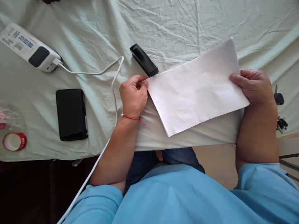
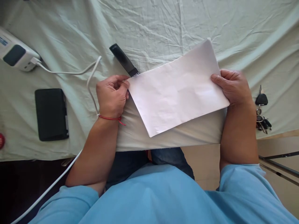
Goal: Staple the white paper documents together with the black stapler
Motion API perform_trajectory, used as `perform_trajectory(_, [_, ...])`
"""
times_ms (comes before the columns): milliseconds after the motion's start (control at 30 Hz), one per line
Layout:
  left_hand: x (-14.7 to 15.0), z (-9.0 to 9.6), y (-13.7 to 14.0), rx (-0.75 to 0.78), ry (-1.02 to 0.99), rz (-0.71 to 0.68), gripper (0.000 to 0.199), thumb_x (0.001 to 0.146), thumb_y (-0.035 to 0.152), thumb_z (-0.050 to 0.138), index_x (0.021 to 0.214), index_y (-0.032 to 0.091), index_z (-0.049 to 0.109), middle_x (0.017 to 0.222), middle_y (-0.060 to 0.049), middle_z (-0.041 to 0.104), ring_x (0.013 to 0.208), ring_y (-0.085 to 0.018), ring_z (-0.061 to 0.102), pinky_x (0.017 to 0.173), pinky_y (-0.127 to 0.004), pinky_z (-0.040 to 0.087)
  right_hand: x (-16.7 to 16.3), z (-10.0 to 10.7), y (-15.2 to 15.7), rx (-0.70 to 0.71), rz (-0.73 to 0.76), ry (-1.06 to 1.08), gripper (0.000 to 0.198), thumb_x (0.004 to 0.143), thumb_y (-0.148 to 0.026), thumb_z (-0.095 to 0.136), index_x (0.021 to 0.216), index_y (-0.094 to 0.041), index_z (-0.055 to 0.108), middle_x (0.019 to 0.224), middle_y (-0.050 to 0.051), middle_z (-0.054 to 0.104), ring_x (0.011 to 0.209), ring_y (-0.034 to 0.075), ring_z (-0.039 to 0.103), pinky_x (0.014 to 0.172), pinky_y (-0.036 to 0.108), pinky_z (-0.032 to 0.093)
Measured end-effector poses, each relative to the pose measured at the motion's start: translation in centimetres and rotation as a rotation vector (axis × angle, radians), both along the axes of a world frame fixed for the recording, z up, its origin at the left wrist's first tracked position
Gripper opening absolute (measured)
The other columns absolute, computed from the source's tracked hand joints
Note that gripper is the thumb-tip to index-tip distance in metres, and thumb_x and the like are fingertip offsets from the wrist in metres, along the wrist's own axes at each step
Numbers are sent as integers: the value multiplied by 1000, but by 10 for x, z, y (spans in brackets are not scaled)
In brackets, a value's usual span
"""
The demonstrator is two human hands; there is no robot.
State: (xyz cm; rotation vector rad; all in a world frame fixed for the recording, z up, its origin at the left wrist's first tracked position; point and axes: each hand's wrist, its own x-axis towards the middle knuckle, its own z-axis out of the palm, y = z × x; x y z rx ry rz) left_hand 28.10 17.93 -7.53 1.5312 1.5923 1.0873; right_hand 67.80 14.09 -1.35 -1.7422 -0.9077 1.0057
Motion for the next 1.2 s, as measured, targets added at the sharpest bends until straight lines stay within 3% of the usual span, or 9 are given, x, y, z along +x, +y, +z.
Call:
perform_trajectory(100, [1, -7, -1, 72, -18, 56, 22, 101, 36, 77, 118, 22, 79, 83, -1, 73, 82, -20, 75, 82, -35, 65, 4, -5, 2, 17, -6, -23, 45, 51, -49, 112, 81, -21, 91, 77, 0, 78, 60, 7, 61, 50, 18, 48])
perform_trajectory(200, [0, -8, 0, 209, -23, 27, 42, 100, 48, 82, 137, 29, 75, 122, -6, 80, 119, -27, 77, 105, -43, 66, 4, -6, 3, 23, -14, -16, 46, 51, -49, 111, 82, -22, 91, 80, 0, 79, 61, 7, 62, 51, 19, 49])
perform_trajectory(300, [-3, -6, 5, 346, -10, -98, 55, 95, 56, 89, 143, 32, 74, 160, -8, 69, 157, -35, 59, 135, -54, 50, 3, -5, 4, 18, 0, 1, 48, 47, -50, 112, 78, -22, 89, 77, 0, 79, 60, 7, 61, 50, 19, 49])
perform_trajectory(400, [-3, -6, 12, 373, -24, -231, 54, 97, 61, 85, 143, 33, 76, 165, -6, 67, 171, -38, 46, 148, -60, 30, 2, -5, 5, 10, 13, 7, 49, 45, -51, 112, 76, -21, 88, 76, -1, 78, 58, 6, 60, 49, 18, 48])
perform_trajectory(533, [-2, -9, 15, 326, -102, -274, 41, 104, 62, 75, 135, 37, 80, 162, -5, 71, 172, -37, 48, 150, -61, 30, 3, -7, 6, 7, 25, 11, 51, 45, -52, 113, 79, -21, 89, 78, 0, 79, 60, 7, 62, 51, 18, 50])
perform_trajectory(767, [-6, -8, 12, 264, -206, -255, 31, 103, 58, 77, 125, 36, 81, 157, -2, 75, 171, -36, 49, 150, -61, 32, 2, -5, 3, 34, 22, 32, 51, 47, -53, 114, 82, -24, 91, 81, -1, 80, 64, 7, 63, 54, 19, 52])
perform_trajectory(1000, [-8, -17, 15, 298, -208, -200, 26, 98, 34, 80, 124, 35, 86, 145, 0, 80, 167, -39, 55, 150, -65, 30, -3, -1, 2, 16, 6, 57, 49, 47, -49, 114, 82, -23, 91, 81, -1, 80, 63, 7, 63, 54, 19, 52])
perform_trajectory(1200, [-10, -14, 8, 287, -99, -216, 32, 102, 28, 74, 129, 37, 87, 149, 3, 81, 155, -33, 68, 145, -57, 43, -1, -5, 2, 20, 9, 61, 43, 54, -44, 111, 86, -23, 92, 85, 0, 83, 65, 8, 66, 56, 19, 56])
